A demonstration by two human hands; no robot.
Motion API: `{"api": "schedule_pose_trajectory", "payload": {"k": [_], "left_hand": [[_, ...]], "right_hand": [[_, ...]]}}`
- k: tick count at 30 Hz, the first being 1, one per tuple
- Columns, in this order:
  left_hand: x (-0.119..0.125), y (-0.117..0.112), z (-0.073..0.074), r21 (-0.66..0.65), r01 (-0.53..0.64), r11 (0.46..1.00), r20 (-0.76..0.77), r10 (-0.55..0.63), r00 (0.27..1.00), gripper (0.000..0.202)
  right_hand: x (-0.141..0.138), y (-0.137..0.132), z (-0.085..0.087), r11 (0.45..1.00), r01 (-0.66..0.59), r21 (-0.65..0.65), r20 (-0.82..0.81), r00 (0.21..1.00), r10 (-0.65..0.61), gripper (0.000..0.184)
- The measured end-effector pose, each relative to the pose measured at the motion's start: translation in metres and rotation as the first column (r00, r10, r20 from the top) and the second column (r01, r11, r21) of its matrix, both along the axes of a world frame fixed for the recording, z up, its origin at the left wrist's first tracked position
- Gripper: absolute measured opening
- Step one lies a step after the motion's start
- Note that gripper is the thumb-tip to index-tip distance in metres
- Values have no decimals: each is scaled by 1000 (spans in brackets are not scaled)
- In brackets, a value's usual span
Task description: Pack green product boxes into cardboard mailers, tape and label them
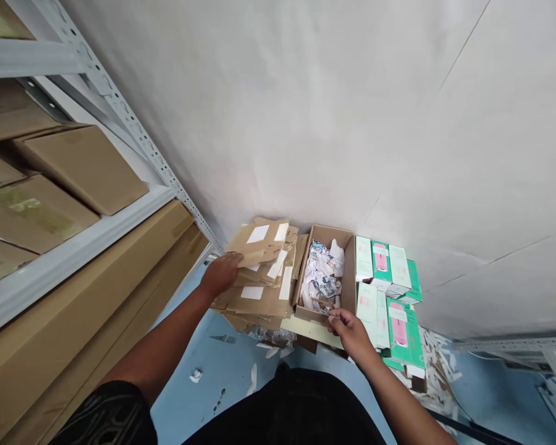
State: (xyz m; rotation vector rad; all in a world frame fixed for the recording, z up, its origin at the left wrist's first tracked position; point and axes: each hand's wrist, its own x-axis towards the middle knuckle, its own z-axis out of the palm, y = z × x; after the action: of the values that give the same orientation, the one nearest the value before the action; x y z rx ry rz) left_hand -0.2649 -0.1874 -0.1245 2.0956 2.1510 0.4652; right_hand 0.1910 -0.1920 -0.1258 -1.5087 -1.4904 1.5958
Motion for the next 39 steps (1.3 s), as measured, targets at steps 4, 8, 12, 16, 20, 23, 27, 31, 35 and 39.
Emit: {"api": "schedule_pose_trajectory", "payload": {"k": [4, 8, 12, 16, 20, 23, 27, 31, 35, 39], "left_hand": [[-2, -29, 39, 228, -276, 934, 292, 204, 934, 43], [18, -46, 68, 256, -491, 833, 673, 212, 709, 53], [63, -38, 84, 201, -404, 892, 845, 50, 532, 61], [137, -25, 90, 119, -188, 975, 910, -32, 413, 70], [233, -25, 92, 51, 88, 995, 942, -78, 326, 73], [312, -34, 90, 30, 315, 949, 953, -122, 278, 71], [422, -52, 81, 44, 532, 845, 948, -203, 244, 74], [533, -72, 73, 39, 700, 713, 891, -342, 298, 65], [631, -89, 71, 56, 769, 637, 809, -480, 339, 60], [705, -95, 65, 60, 831, 553, 735, -587, 338, 64]], "right_hand": [[-7, -1, 14, 989, -30, 146, 51, 998, 22, 49], [-1, -3, 18, 976, 20, 216, 50, 998, -31, 46], [21, -6, 19, 951, 168, 259, -7, 985, -173, 44], [69, -8, 34, 822, 410, 395, -120, 910, -397, 47], [143, -30, 59, 623, 633, 459, -331, 773, -541, 58], [210, -65, 69, 512, 727, 458, -433, 685, -586, 55], [307, -124, 66, 383, 829, 407, -449, 547, -707, 55], [402, -187, 57, 267, 899, 348, -436, 407, -803, 58], [474, -244, 54, 206, 932, 297, -465, 330, -822, 57], [517, -289, 54, 184, 965, 188, -516, 256, -817, 58]]}}
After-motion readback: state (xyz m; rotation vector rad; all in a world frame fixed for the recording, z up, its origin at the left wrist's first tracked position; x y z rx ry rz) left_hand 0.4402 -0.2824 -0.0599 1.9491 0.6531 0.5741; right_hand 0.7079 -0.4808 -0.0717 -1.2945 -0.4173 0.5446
